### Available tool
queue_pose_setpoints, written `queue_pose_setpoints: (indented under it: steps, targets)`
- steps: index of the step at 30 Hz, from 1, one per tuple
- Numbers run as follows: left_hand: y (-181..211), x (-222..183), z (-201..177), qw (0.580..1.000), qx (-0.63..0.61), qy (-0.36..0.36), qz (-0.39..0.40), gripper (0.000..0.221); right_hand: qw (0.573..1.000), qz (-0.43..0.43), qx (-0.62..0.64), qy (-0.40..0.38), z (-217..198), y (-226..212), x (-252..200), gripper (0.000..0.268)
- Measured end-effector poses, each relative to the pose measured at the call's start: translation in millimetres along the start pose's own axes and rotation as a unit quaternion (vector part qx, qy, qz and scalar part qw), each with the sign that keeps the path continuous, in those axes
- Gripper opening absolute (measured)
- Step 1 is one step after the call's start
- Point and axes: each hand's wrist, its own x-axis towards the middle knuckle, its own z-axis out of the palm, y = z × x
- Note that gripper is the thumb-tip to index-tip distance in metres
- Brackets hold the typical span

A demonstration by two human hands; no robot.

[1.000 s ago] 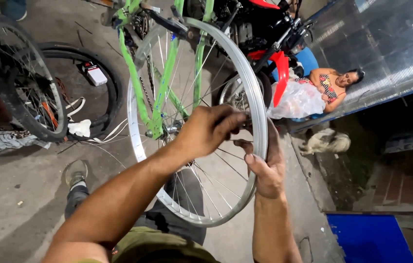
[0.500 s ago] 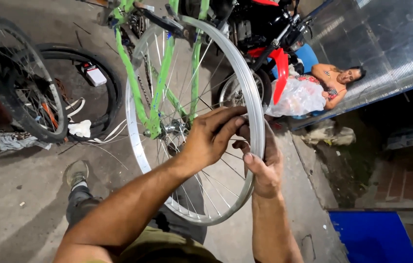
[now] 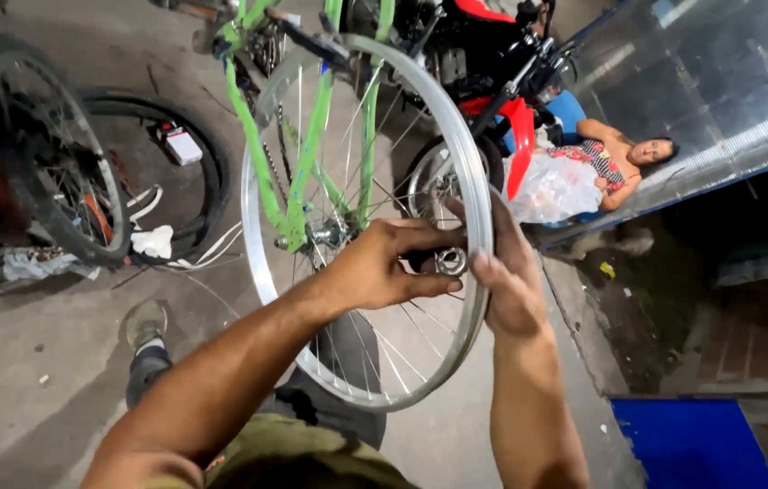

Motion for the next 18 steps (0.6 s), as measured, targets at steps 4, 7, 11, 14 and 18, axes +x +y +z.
queue_pose_setpoints:
  steps: [4, 7, 11, 14, 18]
  targets:
    - [21.5, 1.8, -10.4, 0.999, 0.045, 0.014, 0.027, 0.047, 0.998, 0.005, 0.053, -0.024, 9.1, 8.2, 28.3, 0.079]
    - [27.8, 5.1, -23.0, 0.995, 0.089, 0.054, -0.007, 0.049, 0.998, 0.013, 0.057, -0.027, 15.4, 13.2, 25.3, 0.08]
    - [16.7, 18.0, -24.3, 0.978, 0.187, 0.088, 0.033, 0.046, 0.998, 0.011, 0.059, -0.023, 19.4, 12.1, 19.2, 0.081]
    - [7.4, 20.8, -23.6, 0.979, 0.187, 0.075, 0.033, 0.037, 0.998, 0.008, 0.053, -0.021, 17.7, 11.9, 16.8, 0.083]
    - [-3.1, 22.4, -18.4, 0.975, 0.193, 0.095, 0.058, 0.035, 0.998, 0.002, 0.052, -0.024, 18.0, 13.0, 14.3, 0.085]
